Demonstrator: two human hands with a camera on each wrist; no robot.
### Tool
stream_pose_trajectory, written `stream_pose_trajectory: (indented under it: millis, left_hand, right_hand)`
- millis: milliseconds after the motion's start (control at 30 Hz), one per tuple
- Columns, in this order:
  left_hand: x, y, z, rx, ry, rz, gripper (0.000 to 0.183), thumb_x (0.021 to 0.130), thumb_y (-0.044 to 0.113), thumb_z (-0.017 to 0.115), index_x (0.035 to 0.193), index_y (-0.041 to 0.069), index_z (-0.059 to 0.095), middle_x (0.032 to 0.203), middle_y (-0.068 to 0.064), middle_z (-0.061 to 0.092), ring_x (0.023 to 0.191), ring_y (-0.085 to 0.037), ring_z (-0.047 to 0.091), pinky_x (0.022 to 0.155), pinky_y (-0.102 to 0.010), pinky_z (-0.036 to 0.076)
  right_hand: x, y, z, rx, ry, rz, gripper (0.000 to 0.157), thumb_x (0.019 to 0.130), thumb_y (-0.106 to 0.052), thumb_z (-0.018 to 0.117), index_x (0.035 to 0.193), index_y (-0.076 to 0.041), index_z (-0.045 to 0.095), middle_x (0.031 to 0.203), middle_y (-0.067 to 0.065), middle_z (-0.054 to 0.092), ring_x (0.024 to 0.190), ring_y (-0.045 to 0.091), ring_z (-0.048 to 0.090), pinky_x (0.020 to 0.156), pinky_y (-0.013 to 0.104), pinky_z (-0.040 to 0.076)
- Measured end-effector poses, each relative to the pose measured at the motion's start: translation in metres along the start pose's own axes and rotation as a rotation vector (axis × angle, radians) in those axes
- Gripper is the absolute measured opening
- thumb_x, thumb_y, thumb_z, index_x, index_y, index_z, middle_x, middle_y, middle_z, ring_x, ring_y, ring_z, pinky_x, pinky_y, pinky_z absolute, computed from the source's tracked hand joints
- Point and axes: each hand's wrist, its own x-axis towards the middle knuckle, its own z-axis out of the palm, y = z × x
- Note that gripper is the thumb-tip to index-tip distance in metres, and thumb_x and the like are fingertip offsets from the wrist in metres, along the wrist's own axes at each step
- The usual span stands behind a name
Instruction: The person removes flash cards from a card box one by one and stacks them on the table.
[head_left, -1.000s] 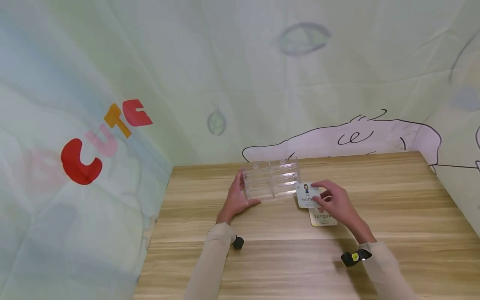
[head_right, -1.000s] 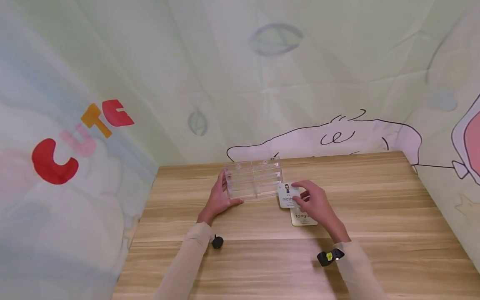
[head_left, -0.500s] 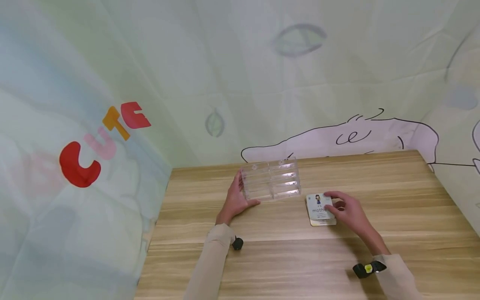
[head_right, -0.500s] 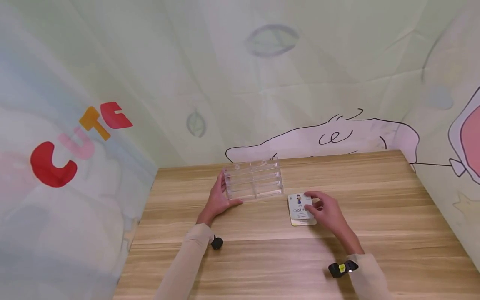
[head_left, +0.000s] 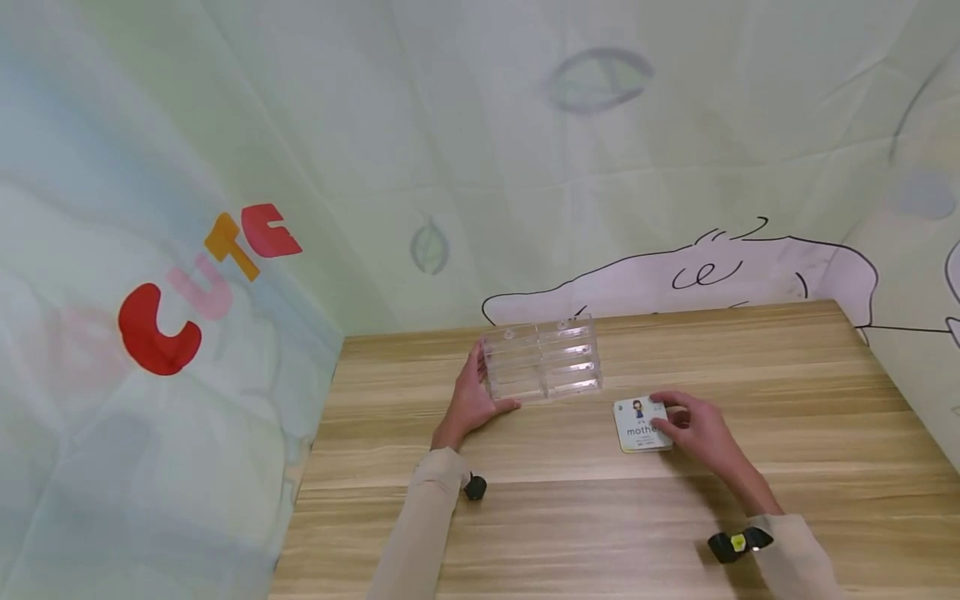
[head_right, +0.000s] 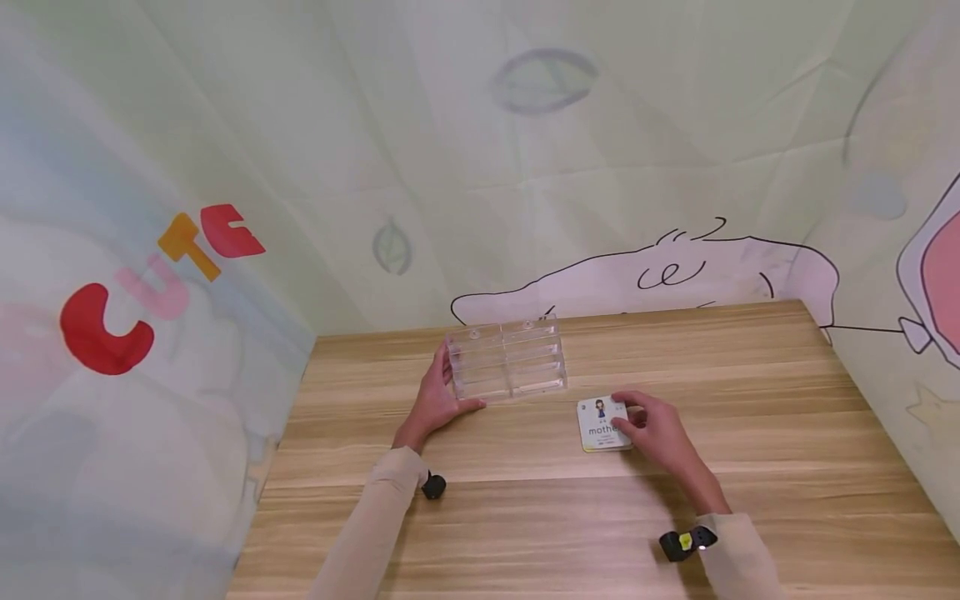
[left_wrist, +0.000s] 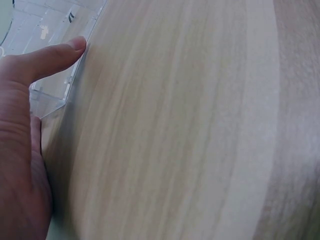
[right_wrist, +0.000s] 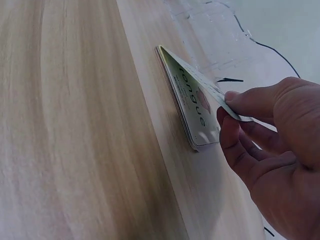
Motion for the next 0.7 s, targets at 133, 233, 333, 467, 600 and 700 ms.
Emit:
stream_pose_trajectory:
  millis: [133,233,333,467,600,700]
  left_hand:
    - [0.0001,-0.0003,0.0001,-0.006,0.005,0.012,0.138,0.064,0.024,0.102,0.166,0.011,0.010,0.162,-0.021,0.035,0.147,-0.030,0.039,0.121,-0.035,0.035]
    - [-0.0001,0.0005,-0.0001,-0.006,0.004,0.007,0.138,0.064,0.024,0.102,0.166,0.010,0.010,0.162,-0.021,0.035,0.148,-0.030,0.038,0.121,-0.035,0.035]
    - [-0.0004,0.0011,-0.0005,-0.006,0.000,0.002,0.138,0.064,0.024,0.102,0.166,0.010,0.010,0.162,-0.021,0.034,0.148,-0.031,0.038,0.121,-0.036,0.035]
    - [-0.0002,0.0011,-0.0006,-0.005,-0.004,-0.001,0.138,0.065,0.024,0.102,0.166,0.009,0.009,0.163,-0.021,0.033,0.148,-0.031,0.037,0.121,-0.036,0.035]
    - [0.0002,0.0006,-0.0002,-0.005,-0.005,-0.004,0.138,0.065,0.023,0.102,0.166,0.009,0.009,0.163,-0.020,0.033,0.148,-0.030,0.037,0.121,-0.034,0.035]
    - [0.0004,0.0003,0.0001,-0.006,-0.005,-0.001,0.138,0.065,0.023,0.102,0.166,0.009,0.009,0.163,-0.021,0.033,0.148,-0.030,0.037,0.121,-0.034,0.035]
  right_hand:
    - [0.0004,0.0002,0.0012,-0.042,-0.003,-0.026,0.041,0.088,0.005,0.078,0.126,0.008,0.066,0.117,0.029,0.068,0.091,0.035,0.072,0.076,0.040,0.064]
    - [0.0007,-0.0001,0.0024,-0.073,-0.005,-0.033,0.041,0.087,0.004,0.080,0.126,0.008,0.066,0.113,0.026,0.069,0.088,0.030,0.071,0.073,0.038,0.063]
    - [0.0010,-0.0002,0.0031,-0.100,-0.010,-0.048,0.042,0.086,0.003,0.081,0.125,0.008,0.067,0.111,0.023,0.069,0.084,0.024,0.066,0.069,0.031,0.060]
    - [0.0016,0.0016,0.0048,-0.143,-0.012,-0.083,0.040,0.084,0.001,0.083,0.121,0.007,0.069,0.107,0.019,0.068,0.080,0.018,0.059,0.065,0.026,0.053]
    - [0.0018,0.0042,0.0063,-0.181,-0.010,-0.096,0.038,0.085,0.000,0.083,0.120,0.006,0.070,0.104,0.016,0.066,0.080,0.018,0.055,0.064,0.026,0.050]
    - [0.0016,0.0052,0.0072,-0.192,-0.011,-0.082,0.038,0.085,0.000,0.083,0.120,0.005,0.070,0.104,0.017,0.064,0.080,0.019,0.055,0.063,0.027,0.050]
